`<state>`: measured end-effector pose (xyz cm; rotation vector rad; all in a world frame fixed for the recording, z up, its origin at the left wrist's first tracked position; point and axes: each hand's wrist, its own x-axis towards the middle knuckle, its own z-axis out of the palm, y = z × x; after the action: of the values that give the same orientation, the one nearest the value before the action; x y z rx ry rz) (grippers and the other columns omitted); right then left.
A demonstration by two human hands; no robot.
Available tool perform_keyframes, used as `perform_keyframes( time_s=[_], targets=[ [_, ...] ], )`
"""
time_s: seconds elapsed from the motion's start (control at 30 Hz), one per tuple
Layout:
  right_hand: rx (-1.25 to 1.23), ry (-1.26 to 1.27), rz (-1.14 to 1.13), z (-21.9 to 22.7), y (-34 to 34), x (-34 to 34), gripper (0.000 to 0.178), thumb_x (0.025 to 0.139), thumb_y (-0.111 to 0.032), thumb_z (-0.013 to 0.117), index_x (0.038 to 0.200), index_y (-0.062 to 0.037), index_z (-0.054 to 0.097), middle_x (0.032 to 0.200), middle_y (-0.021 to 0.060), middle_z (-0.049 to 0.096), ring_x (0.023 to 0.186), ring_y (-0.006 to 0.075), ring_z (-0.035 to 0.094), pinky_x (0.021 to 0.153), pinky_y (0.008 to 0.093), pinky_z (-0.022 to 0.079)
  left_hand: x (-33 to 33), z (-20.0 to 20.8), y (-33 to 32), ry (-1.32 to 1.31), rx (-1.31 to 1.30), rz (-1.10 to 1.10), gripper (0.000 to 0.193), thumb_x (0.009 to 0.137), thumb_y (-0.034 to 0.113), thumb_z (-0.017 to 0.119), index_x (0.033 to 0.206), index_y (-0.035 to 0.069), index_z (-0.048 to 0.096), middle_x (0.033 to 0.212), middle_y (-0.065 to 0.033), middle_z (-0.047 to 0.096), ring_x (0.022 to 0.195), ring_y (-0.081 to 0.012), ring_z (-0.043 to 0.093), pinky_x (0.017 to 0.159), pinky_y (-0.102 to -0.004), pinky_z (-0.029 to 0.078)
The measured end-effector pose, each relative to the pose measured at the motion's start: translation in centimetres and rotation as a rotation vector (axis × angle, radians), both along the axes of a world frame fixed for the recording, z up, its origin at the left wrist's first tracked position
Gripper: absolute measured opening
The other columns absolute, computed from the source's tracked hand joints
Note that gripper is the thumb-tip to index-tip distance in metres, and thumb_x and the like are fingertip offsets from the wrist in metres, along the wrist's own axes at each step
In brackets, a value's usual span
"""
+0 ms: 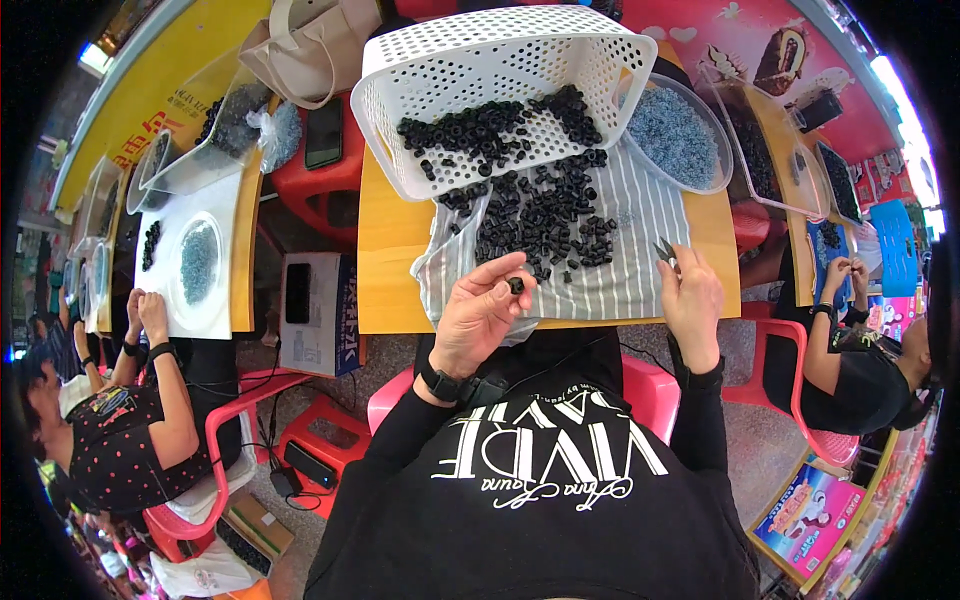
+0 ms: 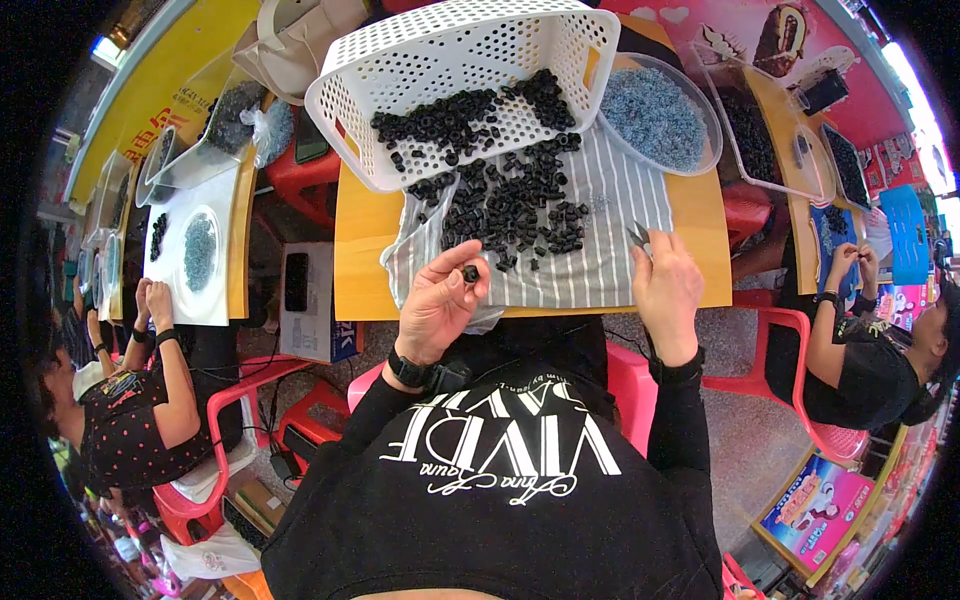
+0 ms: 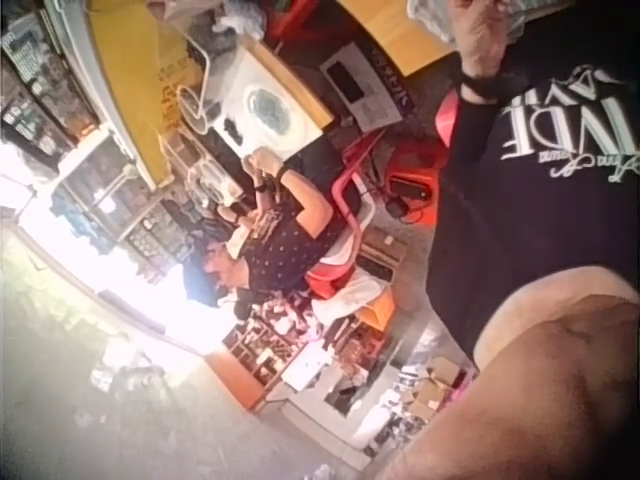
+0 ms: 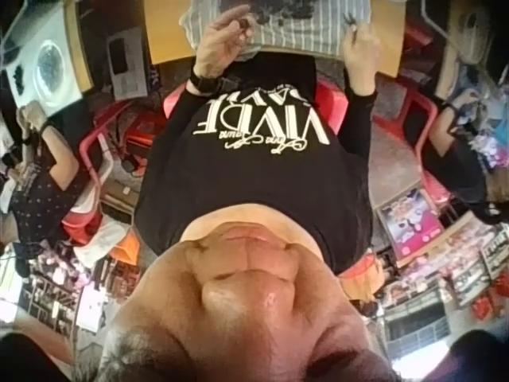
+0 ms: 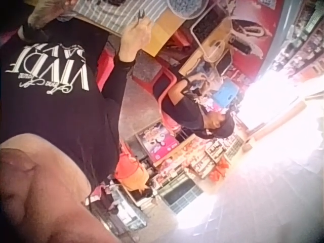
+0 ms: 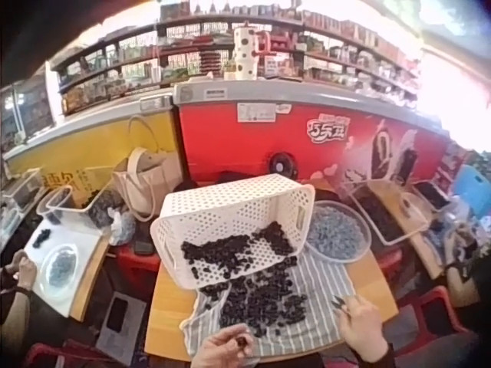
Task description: Sorting and assembling small black plastic or rubber components at a workstation.
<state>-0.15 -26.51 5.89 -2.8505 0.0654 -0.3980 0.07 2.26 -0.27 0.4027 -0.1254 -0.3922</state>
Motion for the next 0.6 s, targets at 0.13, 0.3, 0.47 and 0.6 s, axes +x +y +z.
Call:
perform_keyframes(
  time_s=[0.13, 0.3, 0.47, 0.6],
  targets=[
    [-0.058, -0.002, -0.020, -1.3, -1.3, 0.8, 0.025, 0.086, -0.017, 0.064, 0.106, -0.0019, 0.063, 0.092, 0.0199, 0.062, 0.083, 0.0372, 0.063, 0.070, 0.0461, 0.047, 0.2, -0.3, 0.0, -0.002, -0.055, -0.018, 0.043, 0.092, 0.010, 0.063, 0.132, -0.002, 0.053, 0.110, -0.0174, 0.065, 0.087, -0.0195, 0.061, 0.074, -0.0232, 0.050],
    [-0.059, 0.055, -0.074, -1.5, -1.1, 1.4, 0.025, 0.085, -0.019, 0.065, 0.105, -0.0023, 0.064, 0.097, 0.0190, 0.061, 0.090, 0.0379, 0.061, 0.073, 0.0465, 0.047, 0.3, 0.0, -0.1, 0.028, -0.044, -0.051, 0.041, 0.095, 0.014, 0.060, 0.132, -0.002, 0.053, 0.109, -0.0171, 0.065, 0.086, -0.0208, 0.061, 0.073, -0.0238, 0.050],
    [-0.067, -0.040, 0.028, 0.9, 1.0, 0.7, 0.027, 0.081, -0.014, 0.070, 0.104, -0.0009, 0.065, 0.099, 0.0172, 0.061, 0.093, 0.0356, 0.060, 0.077, 0.0436, 0.047, 0.6, 0.4, -0.7, 0.040, -0.008, -0.088, 0.041, 0.097, 0.018, 0.058, 0.133, -0.001, 0.052, 0.108, -0.0160, 0.065, 0.086, -0.0217, 0.063, 0.072, -0.0250, 0.050],
    [0.587, -0.056, 0.515, 2.7, 6.4, -0.1, 0.039, 0.070, -0.006, 0.078, 0.107, -0.0019, 0.066, 0.099, 0.0153, 0.061, 0.092, 0.0315, 0.060, 0.079, 0.0379, 0.049, 0.5, 0.5, -1.1, 0.024, 0.018, -0.146, 0.044, 0.096, 0.018, 0.059, 0.136, 0.001, 0.050, 0.109, -0.0135, 0.065, 0.089, -0.0213, 0.064, 0.075, -0.0271, 0.052]
  ],
)
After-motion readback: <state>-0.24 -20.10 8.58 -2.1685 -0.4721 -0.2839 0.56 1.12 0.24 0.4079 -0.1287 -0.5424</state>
